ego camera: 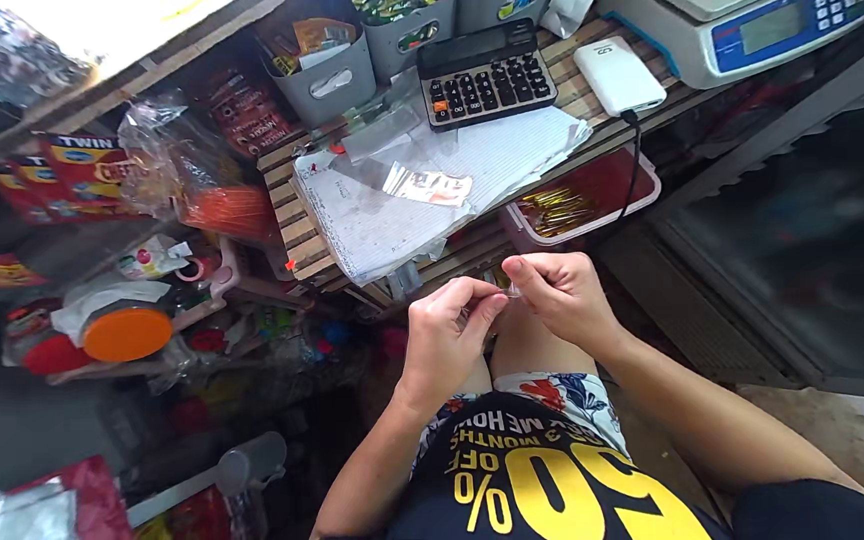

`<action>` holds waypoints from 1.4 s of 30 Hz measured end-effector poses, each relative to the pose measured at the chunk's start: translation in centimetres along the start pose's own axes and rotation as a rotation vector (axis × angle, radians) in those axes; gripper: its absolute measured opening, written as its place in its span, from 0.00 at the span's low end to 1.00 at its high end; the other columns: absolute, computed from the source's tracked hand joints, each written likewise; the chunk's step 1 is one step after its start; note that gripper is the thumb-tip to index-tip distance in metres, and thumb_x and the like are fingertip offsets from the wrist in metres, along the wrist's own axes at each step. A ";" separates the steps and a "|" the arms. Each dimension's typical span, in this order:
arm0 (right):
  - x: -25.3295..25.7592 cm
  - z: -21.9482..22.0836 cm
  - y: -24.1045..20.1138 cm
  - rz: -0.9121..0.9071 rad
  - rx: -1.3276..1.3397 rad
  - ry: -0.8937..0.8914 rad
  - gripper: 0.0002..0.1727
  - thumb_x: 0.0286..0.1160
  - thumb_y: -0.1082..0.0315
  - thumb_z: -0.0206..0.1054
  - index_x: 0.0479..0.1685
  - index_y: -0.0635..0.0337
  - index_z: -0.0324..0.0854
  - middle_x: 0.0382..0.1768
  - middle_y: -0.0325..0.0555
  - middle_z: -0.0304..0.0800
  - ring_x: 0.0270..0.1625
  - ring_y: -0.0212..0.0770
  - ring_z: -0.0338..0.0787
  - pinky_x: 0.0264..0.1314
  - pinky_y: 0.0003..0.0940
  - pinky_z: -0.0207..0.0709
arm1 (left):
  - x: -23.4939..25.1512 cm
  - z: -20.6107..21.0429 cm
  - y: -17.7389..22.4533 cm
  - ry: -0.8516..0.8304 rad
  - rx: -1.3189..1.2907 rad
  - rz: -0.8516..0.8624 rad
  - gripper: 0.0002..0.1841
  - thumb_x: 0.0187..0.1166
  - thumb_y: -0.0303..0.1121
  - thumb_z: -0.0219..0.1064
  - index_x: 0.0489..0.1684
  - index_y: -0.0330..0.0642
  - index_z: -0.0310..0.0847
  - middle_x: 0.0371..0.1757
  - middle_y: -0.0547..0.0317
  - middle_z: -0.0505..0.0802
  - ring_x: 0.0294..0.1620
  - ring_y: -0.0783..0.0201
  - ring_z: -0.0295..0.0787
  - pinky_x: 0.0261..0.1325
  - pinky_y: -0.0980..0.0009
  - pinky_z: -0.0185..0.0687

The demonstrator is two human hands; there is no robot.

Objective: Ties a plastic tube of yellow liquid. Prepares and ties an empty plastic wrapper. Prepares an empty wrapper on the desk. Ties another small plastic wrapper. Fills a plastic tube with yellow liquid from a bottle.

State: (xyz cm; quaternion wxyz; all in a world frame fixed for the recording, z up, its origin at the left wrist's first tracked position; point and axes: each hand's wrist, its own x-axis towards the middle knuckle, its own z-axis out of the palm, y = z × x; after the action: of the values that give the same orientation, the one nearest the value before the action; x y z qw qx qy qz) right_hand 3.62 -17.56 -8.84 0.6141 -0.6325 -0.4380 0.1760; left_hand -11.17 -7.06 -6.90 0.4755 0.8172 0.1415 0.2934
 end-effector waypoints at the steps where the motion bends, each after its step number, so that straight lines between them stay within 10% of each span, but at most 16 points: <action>1: 0.1 -0.2 -0.1 0.052 0.075 -0.022 0.26 0.91 0.56 0.56 0.15 0.48 0.77 0.13 0.24 0.75 0.16 0.17 0.72 0.18 0.13 0.66 | 0.0 -0.1 0.0 0.012 0.009 -0.004 0.06 0.80 0.29 0.71 0.42 0.35 0.90 0.37 0.61 0.94 0.34 0.76 0.89 0.39 0.80 0.88; 5: 0.4 -1.8 -0.1 0.182 0.253 -0.233 0.23 0.88 0.43 0.56 0.53 0.51 0.87 0.42 0.34 0.94 0.41 0.32 0.94 0.41 0.29 0.90 | 0.1 -0.6 -0.3 0.058 0.092 0.011 0.05 0.79 0.28 0.72 0.41 0.36 0.91 0.38 0.61 0.94 0.36 0.77 0.88 0.40 0.81 0.86; 9: -0.2 -1.1 -0.4 0.082 0.097 -0.120 0.03 0.78 0.66 0.70 0.39 0.54 0.86 0.25 0.31 0.89 0.25 0.24 0.87 0.28 0.18 0.83 | 0.1 -0.4 -0.2 0.053 0.106 0.038 0.05 0.78 0.28 0.72 0.41 0.36 0.91 0.39 0.61 0.93 0.35 0.77 0.88 0.40 0.82 0.86; 15: -0.3 -0.3 0.1 -0.102 -0.068 -0.013 0.22 0.87 0.59 0.63 0.18 0.54 0.79 0.15 0.28 0.77 0.18 0.17 0.76 0.20 0.13 0.70 | 0.1 0.1 0.3 0.055 0.026 0.028 0.05 0.79 0.27 0.71 0.41 0.34 0.91 0.38 0.60 0.94 0.36 0.76 0.90 0.42 0.80 0.89; 18: 0.3 -1.4 -0.6 0.097 0.255 -0.171 0.07 0.72 0.72 0.74 0.47 0.57 0.89 0.35 0.36 0.93 0.36 0.29 0.92 0.42 0.23 0.89 | 0.2 -0.4 0.1 0.099 0.034 0.013 0.05 0.79 0.27 0.72 0.42 0.35 0.90 0.36 0.61 0.94 0.35 0.76 0.90 0.41 0.80 0.89; 22: 0.5 -1.7 -0.4 0.267 0.489 -0.238 0.42 0.63 0.48 0.81 0.81 0.45 0.72 0.64 0.36 0.84 0.64 0.36 0.86 0.68 0.36 0.84 | 0.2 -0.2 0.0 0.171 -0.062 -0.047 0.04 0.80 0.24 0.69 0.45 0.35 0.87 0.34 0.61 0.93 0.33 0.73 0.91 0.39 0.77 0.90; 24: 0.1 -0.6 -0.4 0.291 0.523 -0.193 0.37 0.63 0.54 0.81 0.78 0.47 0.77 0.65 0.38 0.86 0.65 0.37 0.88 0.68 0.36 0.85 | 0.5 0.3 -0.1 0.206 -0.126 -0.076 0.04 0.80 0.23 0.69 0.46 0.34 0.85 0.33 0.61 0.93 0.32 0.72 0.91 0.37 0.76 0.91; 26: -0.1 0.7 -0.8 0.303 0.610 -0.003 0.11 0.74 0.71 0.73 0.53 0.56 0.91 0.48 0.42 0.95 0.50 0.35 0.93 0.58 0.32 0.88 | 0.7 0.8 0.0 0.189 -0.197 -0.110 0.07 0.78 0.23 0.70 0.50 0.33 0.84 0.35 0.58 0.93 0.33 0.69 0.92 0.39 0.73 0.92; 29: 1.1 1.1 -1.1 0.268 0.608 0.206 0.07 0.66 0.76 0.77 0.25 0.55 0.89 0.29 0.38 0.93 0.34 0.28 0.89 0.43 0.23 0.85 | 1.2 1.0 0.3 0.087 -0.326 -0.151 0.16 0.76 0.22 0.73 0.59 0.31 0.77 0.39 0.54 0.95 0.37 0.63 0.94 0.45 0.67 0.94; 33: 2.5 0.1 -1.9 0.126 0.529 0.105 0.07 0.74 0.72 0.73 0.47 0.61 0.90 0.40 0.40 0.94 0.43 0.31 0.92 0.51 0.27 0.87 | 2.7 1.4 1.0 0.080 -0.419 -0.143 0.18 0.73 0.18 0.71 0.60 0.29 0.73 0.38 0.55 0.94 0.37 0.64 0.94 0.44 0.68 0.93; 38: 4.9 -2.5 -2.7 0.032 0.587 0.203 0.11 0.81 0.71 0.61 0.49 0.56 0.90 0.41 0.39 0.96 0.43 0.34 0.94 0.51 0.30 0.90 | 7.2 -1.2 1.6 -0.229 -0.128 0.046 0.17 0.76 0.25 0.73 0.60 0.29 0.81 0.38 0.54 0.94 0.37 0.68 0.93 0.46 0.69 0.91; 42: 5.9 -5.8 -3.4 -0.030 0.590 0.239 0.13 0.78 0.71 0.60 0.48 0.49 0.91 0.42 0.36 0.96 0.43 0.34 0.95 0.52 0.31 0.91 | 17.7 -7.5 3.7 0.168 0.261 0.195 0.16 0.80 0.29 0.69 0.63 0.30 0.81 0.53 0.47 0.93 0.53 0.60 0.92 0.59 0.62 0.89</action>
State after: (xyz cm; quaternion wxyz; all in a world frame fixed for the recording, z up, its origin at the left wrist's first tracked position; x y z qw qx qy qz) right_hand 10.13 -17.08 -2.71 0.8207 -0.4369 -0.3019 0.2107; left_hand -1.99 5.26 5.22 0.3209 0.8544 0.1377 0.3848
